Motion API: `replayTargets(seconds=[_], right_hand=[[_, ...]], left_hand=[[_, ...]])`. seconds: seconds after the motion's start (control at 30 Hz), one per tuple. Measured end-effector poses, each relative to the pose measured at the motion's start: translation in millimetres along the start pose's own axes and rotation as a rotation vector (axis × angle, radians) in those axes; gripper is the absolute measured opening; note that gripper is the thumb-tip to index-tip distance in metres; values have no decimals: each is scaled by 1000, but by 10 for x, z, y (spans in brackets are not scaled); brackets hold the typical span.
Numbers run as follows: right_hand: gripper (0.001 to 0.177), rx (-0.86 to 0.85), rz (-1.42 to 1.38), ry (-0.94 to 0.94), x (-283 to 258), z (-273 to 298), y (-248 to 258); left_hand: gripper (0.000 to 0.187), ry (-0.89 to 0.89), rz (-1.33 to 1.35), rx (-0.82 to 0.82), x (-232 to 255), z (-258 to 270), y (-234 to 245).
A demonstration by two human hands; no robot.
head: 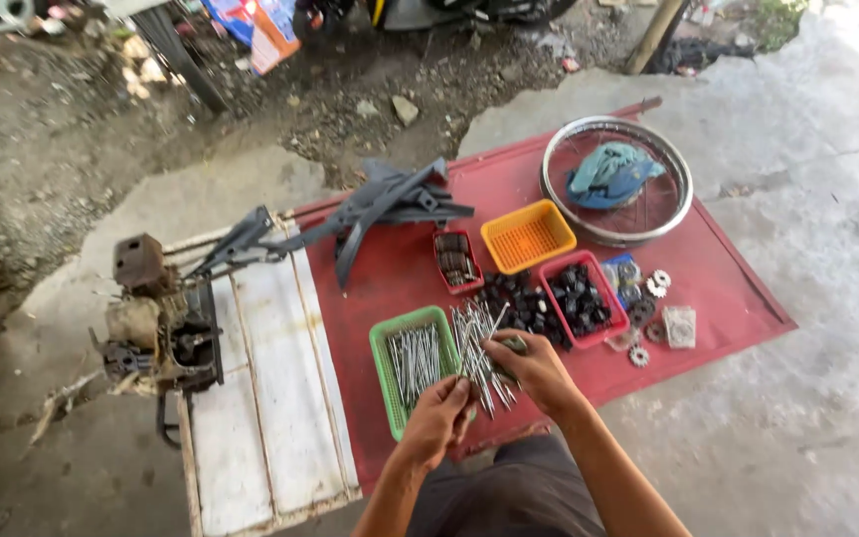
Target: The person stands at a red table outdoors and repeatedly wipes metal tools, including wrenches and bolts, with a cloth. They pick up tools from a green basket and the table surface, wipe them, and place them back down.
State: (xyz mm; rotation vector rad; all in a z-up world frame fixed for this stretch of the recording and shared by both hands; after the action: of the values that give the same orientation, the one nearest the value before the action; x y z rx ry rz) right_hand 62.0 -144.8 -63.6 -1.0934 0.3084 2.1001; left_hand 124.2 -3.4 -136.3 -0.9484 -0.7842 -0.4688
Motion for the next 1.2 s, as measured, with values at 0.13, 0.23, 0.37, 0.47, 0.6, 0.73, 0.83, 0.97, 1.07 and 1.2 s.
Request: replayTargets(seconds=[0.13, 0.23, 0.37, 0.47, 0.6, 0.73, 0.83, 0.97, 1.07, 1.2], right_hand=[[58, -150, -382, -10, 141, -246, 145], [67, -232, -771, -121, 23, -221, 155], [48, -414, -531, -43, -304, -175, 78], [47, -352, -172, -14, -470, -137, 116], [25, -283, 259, 146, -523, -185, 195], [28, -330, 195, 74, -543, -173, 114], [24, -378, 218, 77, -474, -234, 19], [25, -324, 328, 303, -674, -276, -58], [23, -313, 242, 318, -774, -172, -216], [32, -362, 56, 244, -708, -38, -440]], left_hand=[[29, -110, 62, 11, 181, -91, -357], [27, -200, 77, 61, 232, -271, -636], [23, -375, -128, 189, 473, -457, -855], [20, -502, -287, 243, 692, -445, -1000], [24, -508, -288, 379, 486, -388, -925], [29, -486, 231, 447, 222, -335, -939], [31, -532, 291, 483, 83, -292, -760], [27, -441, 235, 450, 189, -218, -693], [20, -448, 174, 464, 333, -181, -517], [4, -569, 16, 446, 799, -121, -361]])
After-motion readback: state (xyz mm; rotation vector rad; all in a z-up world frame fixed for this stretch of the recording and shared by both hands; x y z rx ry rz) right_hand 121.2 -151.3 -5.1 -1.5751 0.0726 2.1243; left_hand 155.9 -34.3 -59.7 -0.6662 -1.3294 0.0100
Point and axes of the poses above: each hand's wrist, its own z-axis away from the middle knuckle, its own y-axis out of the back of the hand, x = y × z, the point moved 10 cm from there along -z, towards the middle knuckle, and after that the axes turned 13 degrees about -y, right-handed, at the moved point
